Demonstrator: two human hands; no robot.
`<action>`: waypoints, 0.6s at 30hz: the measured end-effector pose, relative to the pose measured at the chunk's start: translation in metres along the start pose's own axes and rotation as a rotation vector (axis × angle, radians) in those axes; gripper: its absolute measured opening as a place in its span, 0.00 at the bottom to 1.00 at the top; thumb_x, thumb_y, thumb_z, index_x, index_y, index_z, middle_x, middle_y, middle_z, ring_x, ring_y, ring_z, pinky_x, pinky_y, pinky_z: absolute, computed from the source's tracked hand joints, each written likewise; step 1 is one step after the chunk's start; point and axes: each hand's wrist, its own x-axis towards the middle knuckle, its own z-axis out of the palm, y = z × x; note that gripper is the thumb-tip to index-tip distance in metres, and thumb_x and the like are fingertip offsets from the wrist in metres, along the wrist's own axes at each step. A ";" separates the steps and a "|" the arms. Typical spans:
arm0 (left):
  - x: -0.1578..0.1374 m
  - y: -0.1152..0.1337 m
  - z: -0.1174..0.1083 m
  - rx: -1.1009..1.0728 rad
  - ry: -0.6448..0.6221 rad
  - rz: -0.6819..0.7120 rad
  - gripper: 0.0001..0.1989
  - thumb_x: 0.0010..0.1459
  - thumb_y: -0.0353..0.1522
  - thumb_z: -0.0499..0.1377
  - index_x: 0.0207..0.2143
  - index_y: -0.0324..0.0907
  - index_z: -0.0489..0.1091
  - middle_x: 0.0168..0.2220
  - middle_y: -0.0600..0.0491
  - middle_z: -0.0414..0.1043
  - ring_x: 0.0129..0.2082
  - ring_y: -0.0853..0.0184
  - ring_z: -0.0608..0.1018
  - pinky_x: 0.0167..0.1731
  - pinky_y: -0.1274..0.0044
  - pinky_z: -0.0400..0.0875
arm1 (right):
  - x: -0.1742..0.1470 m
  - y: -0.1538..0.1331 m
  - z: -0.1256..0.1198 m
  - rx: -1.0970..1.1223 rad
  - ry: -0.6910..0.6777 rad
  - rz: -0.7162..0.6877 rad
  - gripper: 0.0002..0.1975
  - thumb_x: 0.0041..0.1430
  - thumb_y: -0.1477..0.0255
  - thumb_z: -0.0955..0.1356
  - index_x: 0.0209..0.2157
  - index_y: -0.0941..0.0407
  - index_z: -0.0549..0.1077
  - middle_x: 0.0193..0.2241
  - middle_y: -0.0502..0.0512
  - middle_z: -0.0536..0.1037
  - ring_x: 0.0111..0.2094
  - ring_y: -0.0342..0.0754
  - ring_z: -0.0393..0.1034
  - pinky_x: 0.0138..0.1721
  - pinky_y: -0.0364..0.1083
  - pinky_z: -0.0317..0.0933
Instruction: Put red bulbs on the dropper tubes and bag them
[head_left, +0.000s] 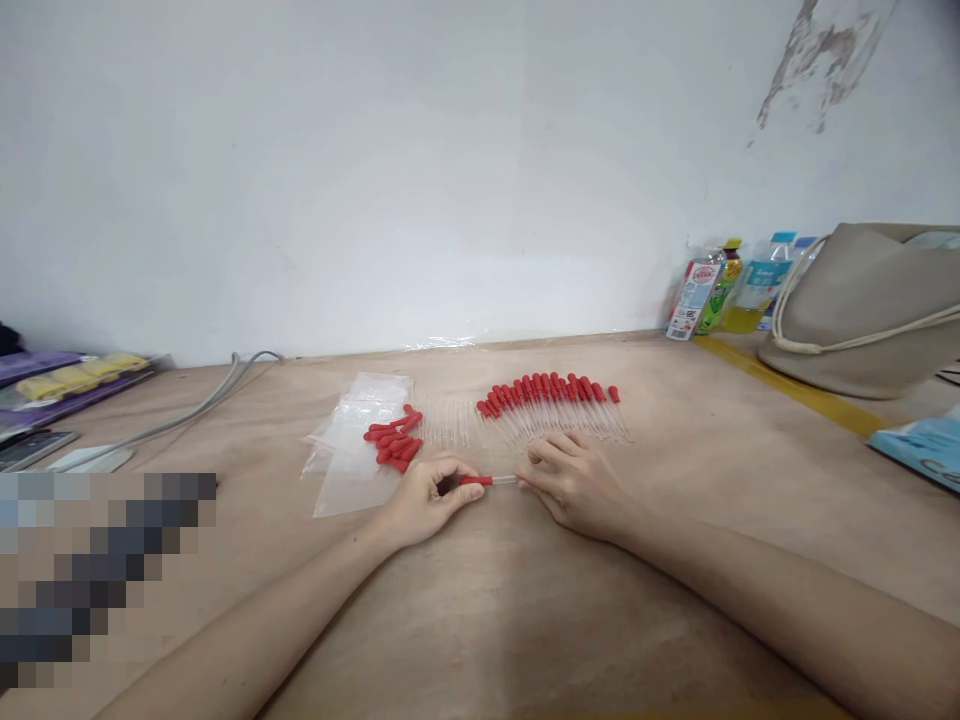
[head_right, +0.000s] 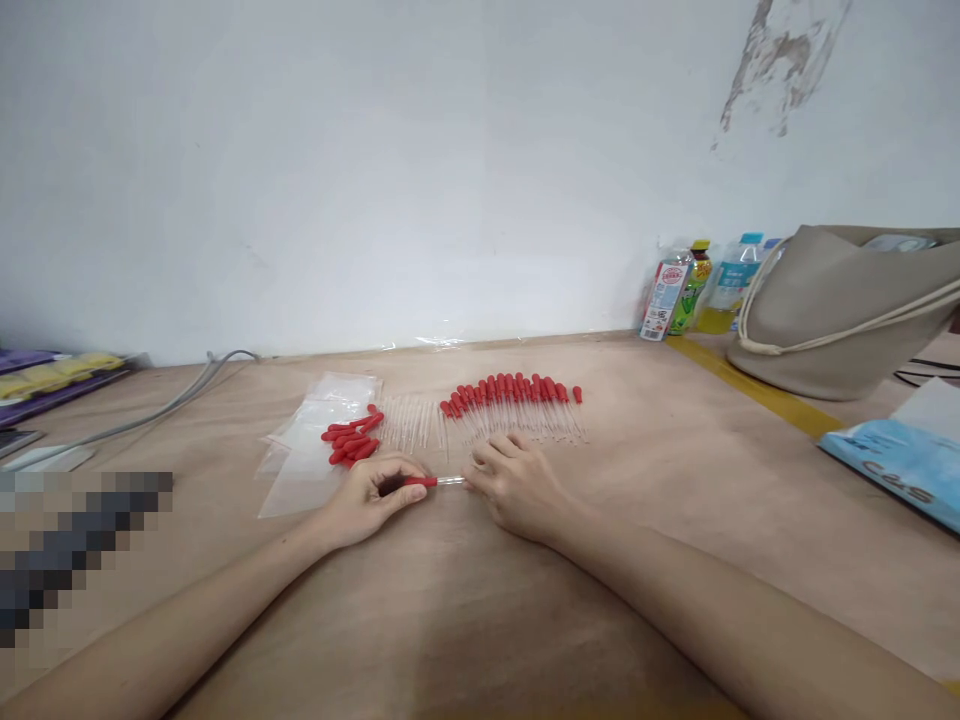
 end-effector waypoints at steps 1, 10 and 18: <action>-0.001 0.000 0.001 0.018 0.032 0.027 0.10 0.54 0.37 0.55 0.35 0.40 0.70 0.36 0.51 0.71 0.35 0.66 0.72 0.36 0.75 0.66 | 0.002 0.000 -0.002 -0.009 -0.029 0.039 0.07 0.55 0.74 0.63 0.30 0.56 0.73 0.28 0.54 0.72 0.32 0.46 0.62 0.34 0.46 0.50; -0.005 -0.001 0.003 0.206 0.153 0.156 0.17 0.53 0.33 0.56 0.47 0.45 0.62 0.45 0.50 0.64 0.45 0.63 0.68 0.43 0.71 0.66 | 0.039 0.048 0.009 0.291 -0.098 0.882 0.15 0.53 0.65 0.62 0.19 0.57 0.72 0.17 0.50 0.70 0.23 0.43 0.63 0.26 0.41 0.51; -0.005 -0.001 0.003 0.241 0.106 0.170 0.10 0.54 0.32 0.55 0.39 0.44 0.68 0.45 0.49 0.63 0.44 0.63 0.68 0.40 0.71 0.67 | 0.061 0.052 0.043 0.063 -0.136 1.038 0.17 0.49 0.60 0.62 0.15 0.55 0.69 0.19 0.52 0.73 0.27 0.47 0.66 0.33 0.46 0.50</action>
